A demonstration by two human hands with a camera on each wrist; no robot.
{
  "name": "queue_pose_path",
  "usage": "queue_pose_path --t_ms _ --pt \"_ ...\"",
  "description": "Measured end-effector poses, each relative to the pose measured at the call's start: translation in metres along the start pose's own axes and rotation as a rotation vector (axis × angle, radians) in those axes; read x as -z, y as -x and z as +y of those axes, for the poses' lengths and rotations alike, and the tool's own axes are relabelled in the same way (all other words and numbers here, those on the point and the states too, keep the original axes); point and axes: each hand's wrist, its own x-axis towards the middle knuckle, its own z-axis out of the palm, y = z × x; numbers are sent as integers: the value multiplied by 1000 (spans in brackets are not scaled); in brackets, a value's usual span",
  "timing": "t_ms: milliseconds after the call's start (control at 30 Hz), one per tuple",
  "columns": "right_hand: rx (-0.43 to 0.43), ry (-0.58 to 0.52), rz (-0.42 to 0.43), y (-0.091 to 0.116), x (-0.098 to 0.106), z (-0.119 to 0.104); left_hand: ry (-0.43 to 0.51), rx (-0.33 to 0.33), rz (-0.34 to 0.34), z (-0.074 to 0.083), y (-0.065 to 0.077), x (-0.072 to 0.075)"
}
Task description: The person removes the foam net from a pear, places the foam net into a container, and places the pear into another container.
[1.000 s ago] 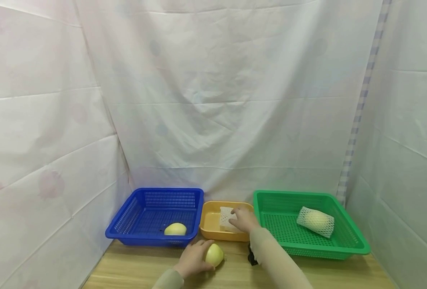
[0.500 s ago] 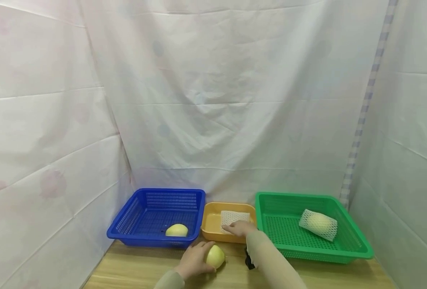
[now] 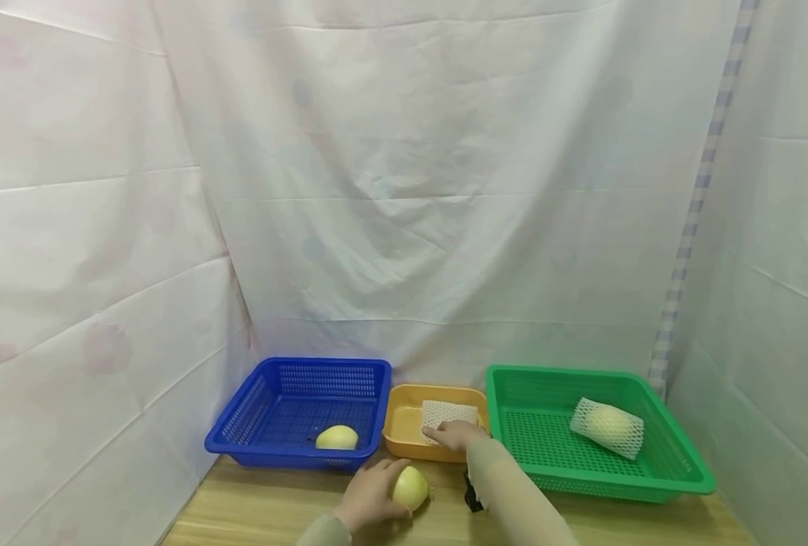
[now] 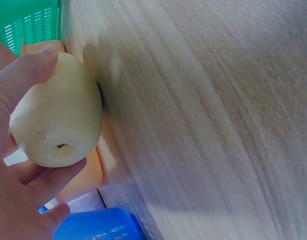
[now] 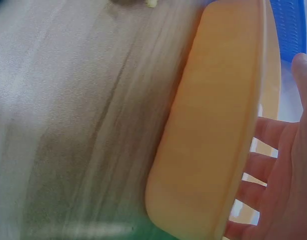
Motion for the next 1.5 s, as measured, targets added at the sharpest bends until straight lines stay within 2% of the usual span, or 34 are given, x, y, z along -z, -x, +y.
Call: queue_pose_path --t_ms 333,533,800,1000,1200,1333,1500 --pt "40 37 40 4 15 -6 -19 -11 15 1 0 1" --pt "65 37 67 9 24 -7 6 -6 1 1 2 1" --pt "135 17 178 26 41 -1 1 -8 22 1 5 -1" --pt "172 74 290 49 52 10 17 -6 16 2 4 3" --pt "155 190 417 72 51 30 12 -23 18 1 4 1" --pt "120 244 430 84 45 43 9 -27 19 1 6 0" --pt "63 256 445 92 36 60 22 -24 12 -1 6 1"
